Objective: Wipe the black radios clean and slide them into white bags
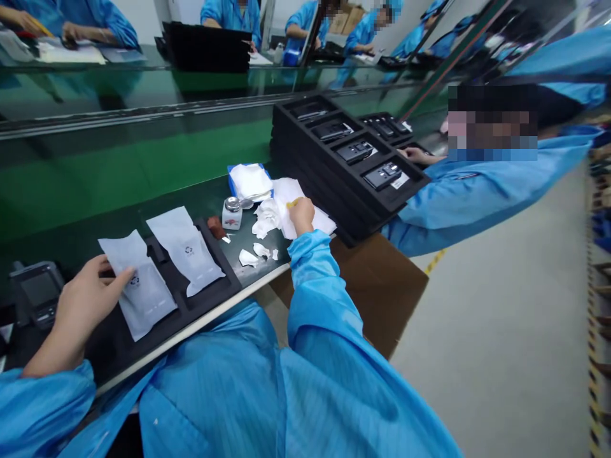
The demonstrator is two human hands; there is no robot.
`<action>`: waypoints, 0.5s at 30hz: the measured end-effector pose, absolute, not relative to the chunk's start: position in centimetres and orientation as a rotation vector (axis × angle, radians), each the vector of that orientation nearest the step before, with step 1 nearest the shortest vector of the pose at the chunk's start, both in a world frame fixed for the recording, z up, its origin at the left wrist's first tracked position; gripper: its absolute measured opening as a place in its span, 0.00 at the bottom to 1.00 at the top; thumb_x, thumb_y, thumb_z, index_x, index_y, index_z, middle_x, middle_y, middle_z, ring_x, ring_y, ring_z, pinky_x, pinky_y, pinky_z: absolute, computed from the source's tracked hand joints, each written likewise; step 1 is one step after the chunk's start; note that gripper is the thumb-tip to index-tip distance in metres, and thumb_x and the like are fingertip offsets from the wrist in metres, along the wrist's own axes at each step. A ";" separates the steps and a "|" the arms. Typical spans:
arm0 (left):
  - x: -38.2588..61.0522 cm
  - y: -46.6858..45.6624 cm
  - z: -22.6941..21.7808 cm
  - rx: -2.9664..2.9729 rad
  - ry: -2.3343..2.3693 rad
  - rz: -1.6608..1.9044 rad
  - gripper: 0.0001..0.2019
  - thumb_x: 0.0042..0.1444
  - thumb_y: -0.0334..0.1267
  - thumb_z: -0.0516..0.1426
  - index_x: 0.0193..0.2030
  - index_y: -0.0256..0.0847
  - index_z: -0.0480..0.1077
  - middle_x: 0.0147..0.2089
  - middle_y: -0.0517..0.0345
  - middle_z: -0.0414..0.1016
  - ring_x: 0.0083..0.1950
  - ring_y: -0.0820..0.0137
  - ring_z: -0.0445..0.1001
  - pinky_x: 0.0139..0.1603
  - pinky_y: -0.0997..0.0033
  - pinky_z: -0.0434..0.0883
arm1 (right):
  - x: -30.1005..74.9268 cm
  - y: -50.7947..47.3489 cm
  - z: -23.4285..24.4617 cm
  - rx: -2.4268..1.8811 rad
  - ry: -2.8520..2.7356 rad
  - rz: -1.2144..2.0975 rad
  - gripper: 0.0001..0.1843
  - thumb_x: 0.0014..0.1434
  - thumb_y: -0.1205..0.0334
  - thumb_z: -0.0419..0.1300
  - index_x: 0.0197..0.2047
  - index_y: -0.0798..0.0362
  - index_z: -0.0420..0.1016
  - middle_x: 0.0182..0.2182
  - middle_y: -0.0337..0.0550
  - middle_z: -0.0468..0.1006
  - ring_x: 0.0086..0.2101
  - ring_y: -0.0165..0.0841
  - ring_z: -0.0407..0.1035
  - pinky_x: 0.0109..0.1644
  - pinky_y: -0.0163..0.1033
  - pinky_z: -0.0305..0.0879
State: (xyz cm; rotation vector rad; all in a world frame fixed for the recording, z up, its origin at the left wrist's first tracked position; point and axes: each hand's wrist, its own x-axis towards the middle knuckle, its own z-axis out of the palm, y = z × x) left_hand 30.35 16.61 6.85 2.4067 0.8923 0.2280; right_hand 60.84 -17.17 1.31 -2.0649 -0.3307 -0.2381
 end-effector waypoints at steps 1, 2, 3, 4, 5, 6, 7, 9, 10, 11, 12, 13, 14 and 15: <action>30.1 16.3 7.4 2.435 0.866 0.276 0.19 0.50 0.53 0.58 0.46 0.47 0.69 0.41 0.49 0.76 0.44 0.42 0.76 0.42 0.46 0.69 | 60.8 -17.3 1.1 -2.056 -0.264 -0.222 0.20 0.63 0.52 0.57 0.55 0.51 0.69 0.53 0.45 0.72 0.49 0.35 0.70 0.52 0.47 0.71; 29.9 16.0 7.9 2.437 0.847 0.347 0.19 0.51 0.53 0.57 0.47 0.49 0.69 0.43 0.49 0.76 0.45 0.42 0.75 0.43 0.45 0.69 | 60.8 -17.4 1.3 -2.044 -0.172 -0.213 0.20 0.63 0.52 0.57 0.55 0.51 0.69 0.54 0.45 0.72 0.49 0.35 0.70 0.53 0.47 0.70; 29.6 15.8 8.3 2.423 0.837 0.425 0.19 0.51 0.52 0.57 0.49 0.50 0.70 0.44 0.48 0.75 0.44 0.43 0.75 0.45 0.43 0.70 | 60.7 -17.6 1.7 -2.024 -0.081 -0.207 0.19 0.63 0.52 0.57 0.55 0.51 0.70 0.54 0.46 0.72 0.49 0.36 0.69 0.53 0.47 0.70; 29.3 15.6 8.8 2.396 0.834 0.498 0.19 0.52 0.52 0.57 0.49 0.50 0.70 0.45 0.48 0.74 0.43 0.45 0.75 0.46 0.43 0.70 | 60.7 -17.7 2.4 -1.995 -0.023 -0.201 0.20 0.64 0.52 0.56 0.55 0.51 0.69 0.54 0.46 0.72 0.49 0.36 0.69 0.54 0.48 0.70; 29.0 15.5 9.1 2.360 0.831 0.559 0.20 0.51 0.52 0.58 0.50 0.50 0.70 0.46 0.49 0.73 0.42 0.48 0.75 0.47 0.44 0.71 | 60.5 -17.8 3.3 -1.959 0.014 -0.198 0.20 0.64 0.52 0.56 0.56 0.52 0.69 0.54 0.46 0.72 0.49 0.35 0.70 0.53 0.48 0.70; 28.8 15.5 9.4 2.318 0.826 0.608 0.21 0.50 0.52 0.58 0.50 0.50 0.70 0.47 0.50 0.72 0.41 0.50 0.76 0.48 0.45 0.72 | 60.3 -17.7 4.4 -1.917 0.031 -0.196 0.20 0.64 0.52 0.57 0.54 0.54 0.70 0.52 0.46 0.73 0.48 0.36 0.70 0.52 0.48 0.70; 28.7 15.5 9.5 2.267 0.815 0.641 0.22 0.49 0.52 0.59 0.50 0.49 0.70 0.47 0.50 0.72 0.41 0.52 0.76 0.49 0.46 0.73 | 59.9 -17.5 5.6 -1.872 0.029 -0.193 0.19 0.63 0.53 0.57 0.52 0.55 0.70 0.49 0.46 0.74 0.46 0.35 0.71 0.50 0.47 0.71; 29.0 15.2 9.8 2.129 0.784 0.641 0.24 0.45 0.54 0.61 0.48 0.45 0.71 0.48 0.50 0.72 0.44 0.54 0.76 0.49 0.49 0.74 | 58.4 -16.3 8.1 -1.781 -0.031 -0.169 0.12 0.60 0.55 0.58 0.42 0.55 0.73 0.40 0.43 0.76 0.41 0.34 0.72 0.45 0.44 0.72; 29.3 14.9 9.9 2.036 0.757 0.607 0.26 0.44 0.55 0.62 0.48 0.44 0.72 0.48 0.49 0.73 0.45 0.54 0.76 0.49 0.50 0.74 | 57.3 -15.2 9.2 -1.729 -0.089 -0.142 0.10 0.58 0.55 0.59 0.38 0.54 0.72 0.37 0.41 0.76 0.38 0.33 0.72 0.42 0.42 0.71; 29.7 14.5 10.1 1.924 0.717 0.549 0.27 0.42 0.56 0.63 0.46 0.43 0.72 0.48 0.48 0.74 0.47 0.54 0.76 0.49 0.52 0.74 | 55.9 -13.7 10.2 -1.671 -0.159 -0.099 0.09 0.55 0.54 0.60 0.35 0.51 0.71 0.35 0.40 0.76 0.37 0.32 0.72 0.41 0.41 0.71; 30.2 14.0 10.3 1.795 0.681 0.481 0.28 0.40 0.57 0.64 0.46 0.42 0.72 0.48 0.47 0.75 0.48 0.55 0.76 0.49 0.54 0.74 | 54.3 -11.9 11.0 -1.597 -0.236 -0.035 0.11 0.52 0.52 0.62 0.34 0.49 0.71 0.34 0.38 0.77 0.36 0.32 0.72 0.39 0.40 0.70; 30.7 13.5 10.5 1.667 0.636 0.402 0.30 0.37 0.58 0.66 0.45 0.41 0.72 0.47 0.47 0.76 0.49 0.55 0.76 0.50 0.55 0.73 | 52.5 -9.9 11.5 -1.439 -0.320 0.095 0.13 0.48 0.51 0.64 0.35 0.48 0.71 0.35 0.38 0.78 0.37 0.34 0.73 0.38 0.41 0.70; 31.3 13.1 10.7 1.533 0.585 0.334 0.33 0.33 0.59 0.67 0.43 0.40 0.73 0.45 0.46 0.77 0.49 0.56 0.76 0.50 0.56 0.73 | 50.6 -7.7 11.7 -1.301 -0.366 0.248 0.17 0.44 0.50 0.67 0.35 0.46 0.71 0.35 0.38 0.79 0.38 0.35 0.73 0.39 0.42 0.70; 31.8 12.7 10.7 1.406 0.541 0.294 0.35 0.30 0.60 0.68 0.43 0.39 0.73 0.44 0.46 0.78 0.48 0.57 0.77 0.50 0.57 0.73 | 48.6 -5.6 11.7 -1.215 -0.375 0.408 0.19 0.40 0.49 0.69 0.35 0.46 0.71 0.33 0.38 0.79 0.38 0.37 0.73 0.39 0.43 0.70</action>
